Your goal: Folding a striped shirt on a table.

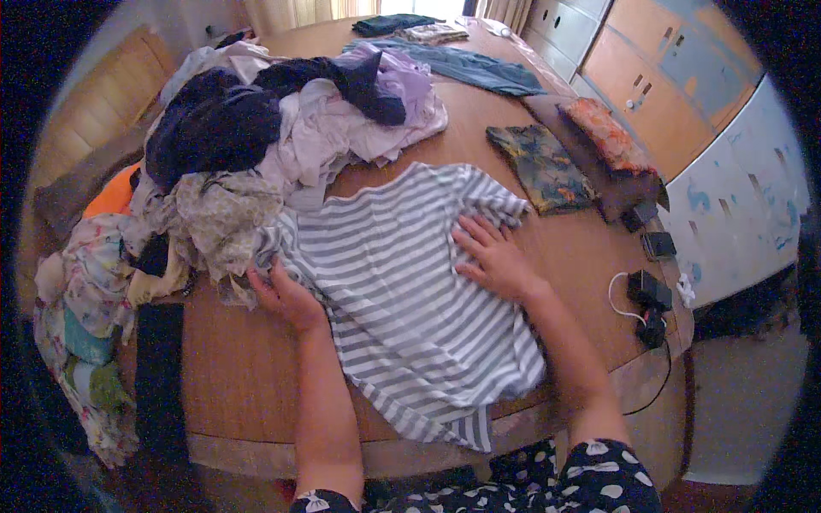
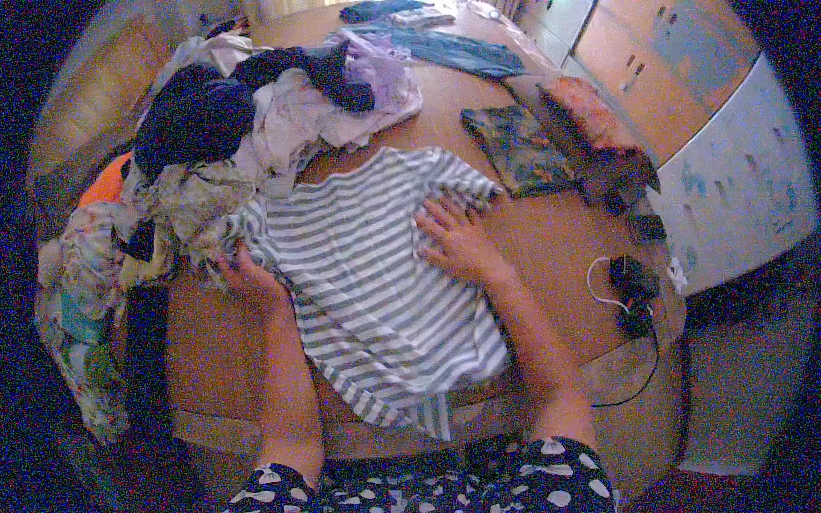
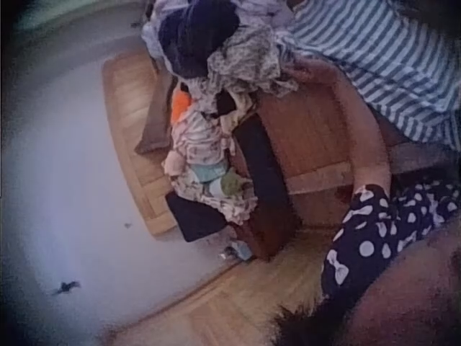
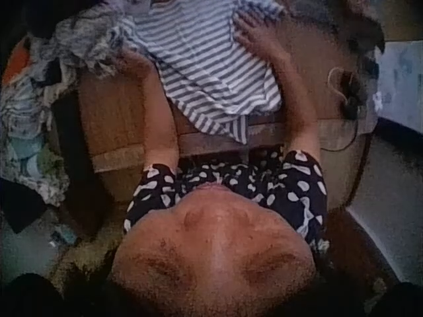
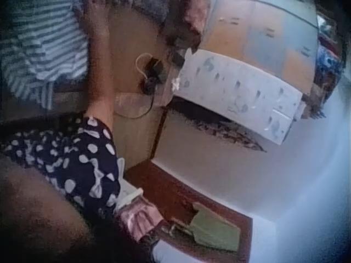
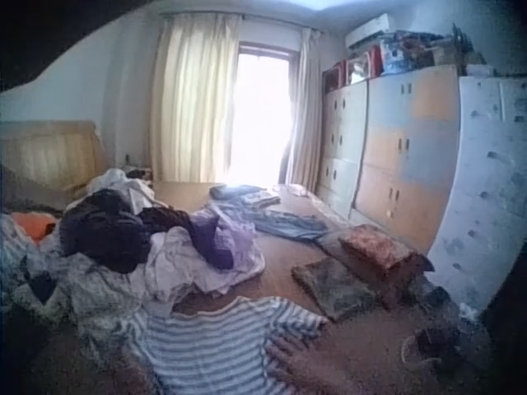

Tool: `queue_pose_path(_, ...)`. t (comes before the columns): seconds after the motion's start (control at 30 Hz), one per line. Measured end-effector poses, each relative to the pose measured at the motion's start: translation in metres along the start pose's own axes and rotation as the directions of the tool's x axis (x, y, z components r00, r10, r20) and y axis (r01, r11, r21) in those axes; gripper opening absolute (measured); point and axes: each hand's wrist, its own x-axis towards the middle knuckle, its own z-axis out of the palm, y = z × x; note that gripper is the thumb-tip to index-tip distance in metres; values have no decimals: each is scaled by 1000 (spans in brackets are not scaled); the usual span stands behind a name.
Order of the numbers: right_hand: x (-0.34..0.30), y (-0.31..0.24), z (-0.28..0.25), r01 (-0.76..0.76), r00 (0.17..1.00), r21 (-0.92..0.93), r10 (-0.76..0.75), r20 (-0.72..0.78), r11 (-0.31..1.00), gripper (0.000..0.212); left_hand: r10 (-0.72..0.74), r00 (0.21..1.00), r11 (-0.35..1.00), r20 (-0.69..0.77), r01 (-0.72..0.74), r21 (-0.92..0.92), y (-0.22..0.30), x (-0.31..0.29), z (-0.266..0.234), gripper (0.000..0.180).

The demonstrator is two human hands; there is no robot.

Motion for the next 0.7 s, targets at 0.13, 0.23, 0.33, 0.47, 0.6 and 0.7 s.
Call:
queue_pose_path(0.13,29,4,-4,34,999,149,-37,23,988,62,63,998,996,29,-61,-69,-6,9,-12,34)
queue_pose_path(0.23,22,29,9,-6,980,318,69,-187,948,53,-100,975,951,198,35,308,-3,5,-12,35)
queue_pose_path(0.33,17,25,13,-152,943,630,302,-138,762,49,177,830,804,529,-432,409,-22,17,-23,40)
queue_pose_path(0.47,-12,38,18,-233,860,733,488,-151,639,46,-163,786,831,596,-216,512,4,5,0,48)
queue_pose_path(0.6,-44,30,25,-450,785,230,505,-359,863,39,-239,809,892,537,-37,451,4,0,0,47)
queue_pose_path(0.7,-49,45,24,-269,831,195,330,-448,943,29,-153,798,906,583,-123,406,-6,-3,5,49)
